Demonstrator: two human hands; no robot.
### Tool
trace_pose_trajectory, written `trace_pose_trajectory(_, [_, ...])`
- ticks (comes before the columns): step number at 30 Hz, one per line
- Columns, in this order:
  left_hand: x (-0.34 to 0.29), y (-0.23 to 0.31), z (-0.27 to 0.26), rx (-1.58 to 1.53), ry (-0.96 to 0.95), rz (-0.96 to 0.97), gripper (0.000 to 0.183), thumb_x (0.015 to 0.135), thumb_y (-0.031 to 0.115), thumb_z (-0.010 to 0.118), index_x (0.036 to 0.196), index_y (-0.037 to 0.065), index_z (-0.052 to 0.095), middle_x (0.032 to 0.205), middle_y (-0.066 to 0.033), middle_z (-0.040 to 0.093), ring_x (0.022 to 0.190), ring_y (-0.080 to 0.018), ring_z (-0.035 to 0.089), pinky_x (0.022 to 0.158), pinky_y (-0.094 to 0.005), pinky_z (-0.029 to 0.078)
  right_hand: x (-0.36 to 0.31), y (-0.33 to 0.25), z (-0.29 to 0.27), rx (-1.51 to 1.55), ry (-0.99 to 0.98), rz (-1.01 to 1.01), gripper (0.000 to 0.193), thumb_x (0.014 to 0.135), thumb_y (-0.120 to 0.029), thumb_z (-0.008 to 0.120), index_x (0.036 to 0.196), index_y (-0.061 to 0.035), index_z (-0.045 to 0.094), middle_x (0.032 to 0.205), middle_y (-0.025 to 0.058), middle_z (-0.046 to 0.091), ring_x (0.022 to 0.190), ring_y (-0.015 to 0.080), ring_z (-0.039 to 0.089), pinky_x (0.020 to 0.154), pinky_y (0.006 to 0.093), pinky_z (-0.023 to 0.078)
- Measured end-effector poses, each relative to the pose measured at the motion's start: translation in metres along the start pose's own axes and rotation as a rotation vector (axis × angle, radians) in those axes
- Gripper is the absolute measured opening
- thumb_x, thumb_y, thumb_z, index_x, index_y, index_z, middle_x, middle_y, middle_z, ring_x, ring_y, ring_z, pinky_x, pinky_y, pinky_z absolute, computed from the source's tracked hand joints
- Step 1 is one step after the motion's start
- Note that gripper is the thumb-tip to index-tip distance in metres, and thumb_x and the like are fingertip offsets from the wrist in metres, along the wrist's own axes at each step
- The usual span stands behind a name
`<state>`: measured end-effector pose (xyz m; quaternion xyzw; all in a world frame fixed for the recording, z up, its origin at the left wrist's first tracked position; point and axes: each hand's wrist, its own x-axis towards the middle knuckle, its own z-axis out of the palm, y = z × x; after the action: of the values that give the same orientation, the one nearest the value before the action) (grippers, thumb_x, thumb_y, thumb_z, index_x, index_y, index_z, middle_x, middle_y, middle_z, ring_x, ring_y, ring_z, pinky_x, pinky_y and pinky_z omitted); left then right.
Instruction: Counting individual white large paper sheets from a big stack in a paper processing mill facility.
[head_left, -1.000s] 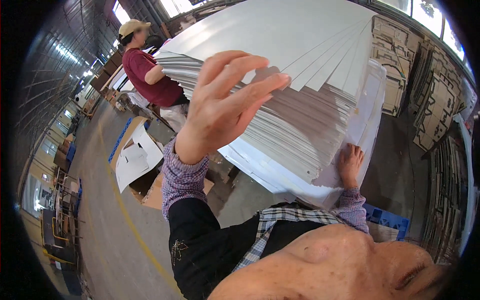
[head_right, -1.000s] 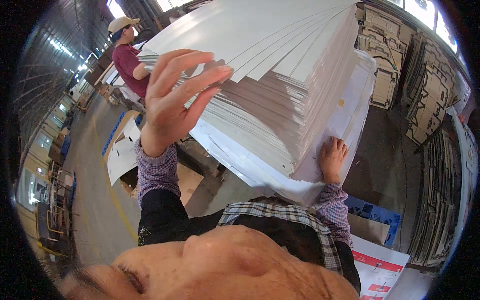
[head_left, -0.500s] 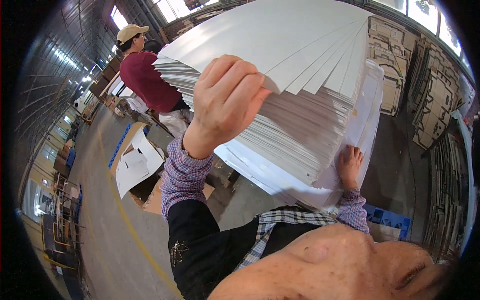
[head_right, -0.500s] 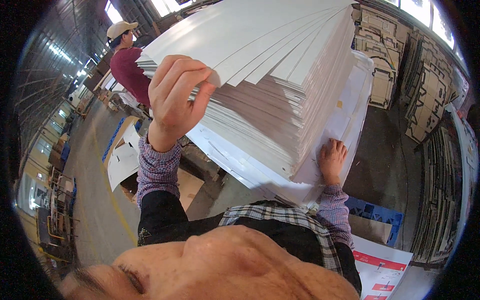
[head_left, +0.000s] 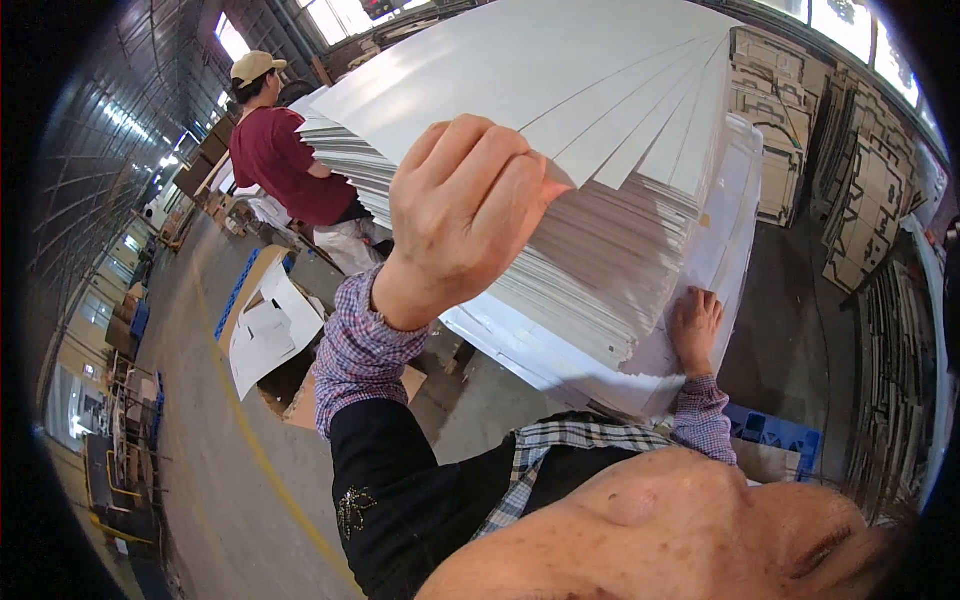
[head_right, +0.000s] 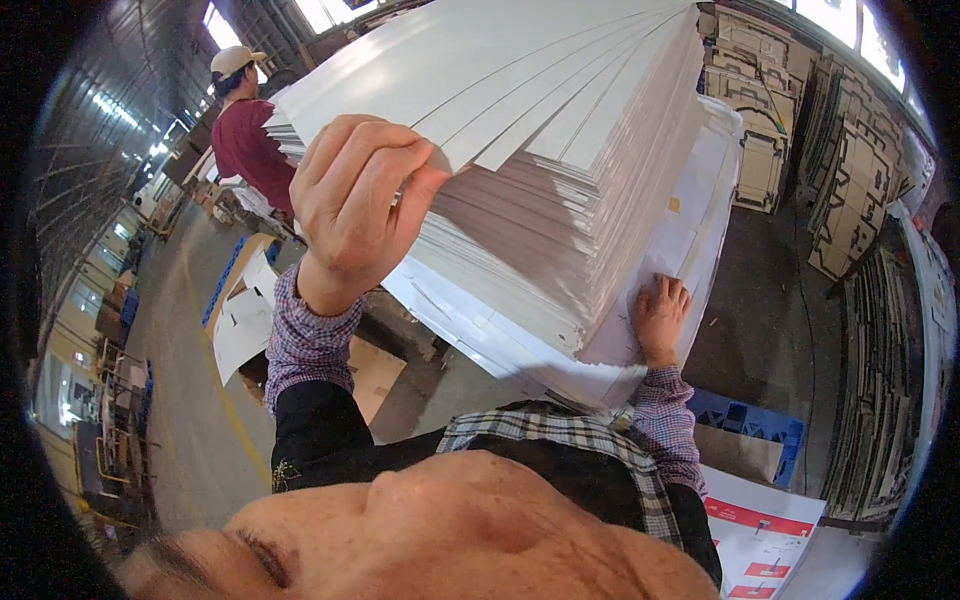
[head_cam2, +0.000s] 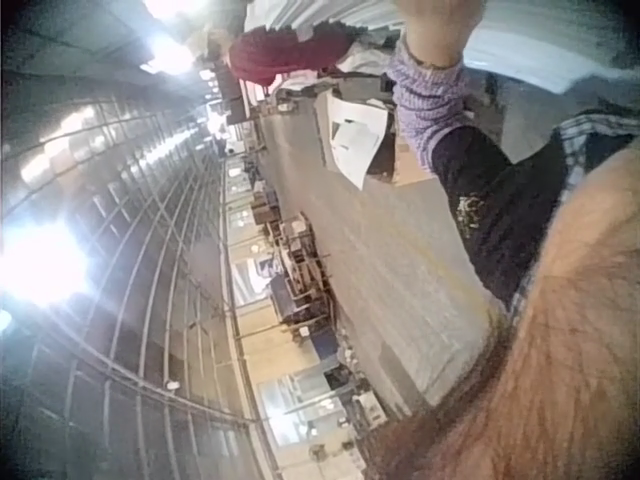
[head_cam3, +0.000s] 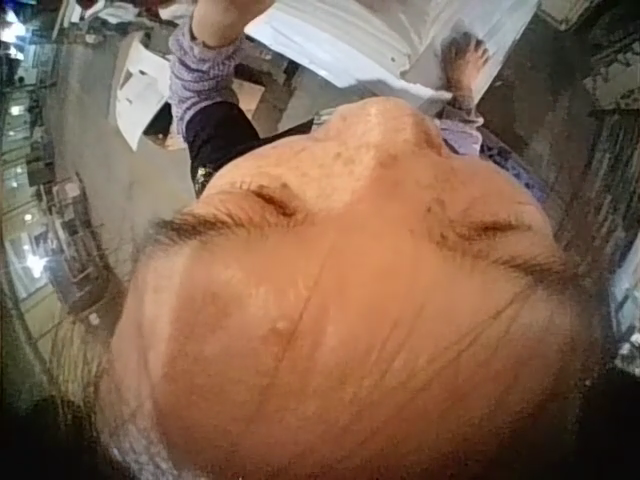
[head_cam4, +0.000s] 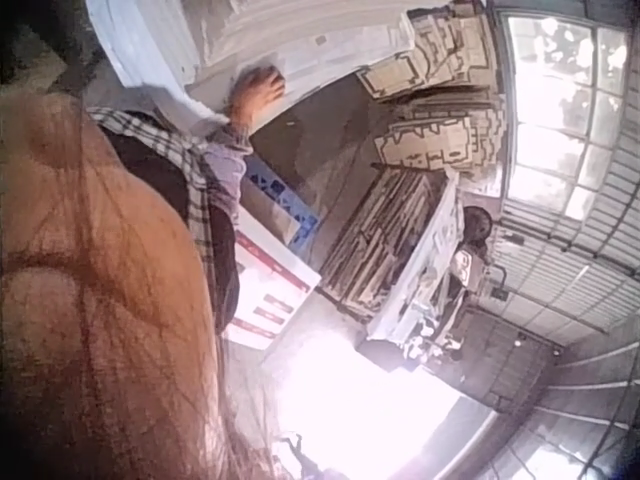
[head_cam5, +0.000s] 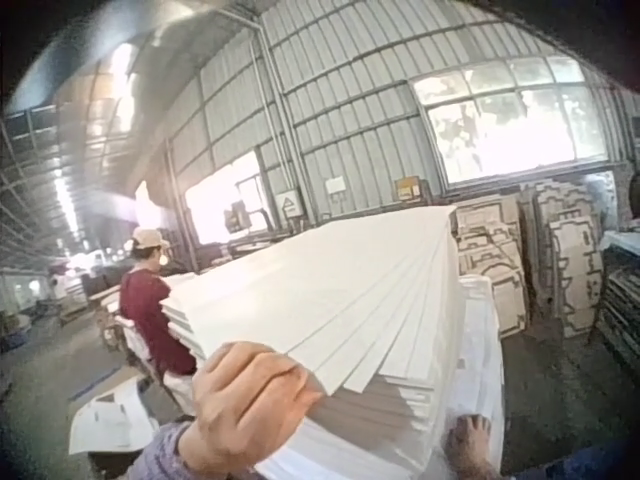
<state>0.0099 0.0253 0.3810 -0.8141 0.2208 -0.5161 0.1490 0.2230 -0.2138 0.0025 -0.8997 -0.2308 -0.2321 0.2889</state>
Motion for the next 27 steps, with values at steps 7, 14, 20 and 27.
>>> trace_pose_trajectory(7, [0.022,0.017,0.009,-0.038,-0.003,0.128,0.03,0.065,0.001,0.082,0.093,0.003,0.071,0.087,-0.0084,0.067,0.078,-0.0254,0.064,0.065,-0.0332,0.051,-0.001,0.003,0.002,-0.021,0.013,0.0,0.037,0.089,-0.02,0.063,0.122,-0.0041,0.059,0.115,0.0176,0.057,0.111,0.0378,0.053,0.101,0.0483,0.039])
trace_pose_trajectory(14, [0.01,0.015,0.019,-0.066,0.126,0.041,0.032,0.061,-0.001,0.081,0.091,-0.002,0.068,0.086,-0.0103,0.066,0.076,-0.0256,0.064,0.06,-0.0331,0.05,-0.001,-0.003,0.002,0.009,0.037,-0.007,0.036,0.09,-0.021,0.063,0.122,-0.0045,0.06,0.114,0.0169,0.058,0.11,0.0375,0.054,0.101,0.0483,0.039])
trace_pose_trajectory(20, [0.02,0.027,0.013,-0.034,0.022,0.009,0.029,0.066,-0.003,0.081,0.092,-0.003,0.068,0.086,-0.0113,0.065,0.075,-0.0264,0.064,0.062,-0.0336,0.05,-0.001,-0.002,0.0,0.006,0.038,0.002,0.035,0.09,-0.02,0.064,0.121,-0.0059,0.06,0.114,0.0147,0.059,0.11,0.0362,0.054,0.101,0.0476,0.039])
trace_pose_trajectory(27, [0.016,0.02,0.022,-0.003,0.094,0.105,0.018,0.072,0.0,0.073,0.088,-0.004,0.065,0.086,-0.0102,0.061,0.077,-0.0242,0.062,0.066,-0.0331,0.051,0.001,-0.007,-0.005,0.009,-0.005,0.032,0.036,0.089,-0.019,0.065,0.122,-0.0066,0.06,0.117,0.0139,0.058,0.112,0.0355,0.053,0.103,0.0471,0.038])
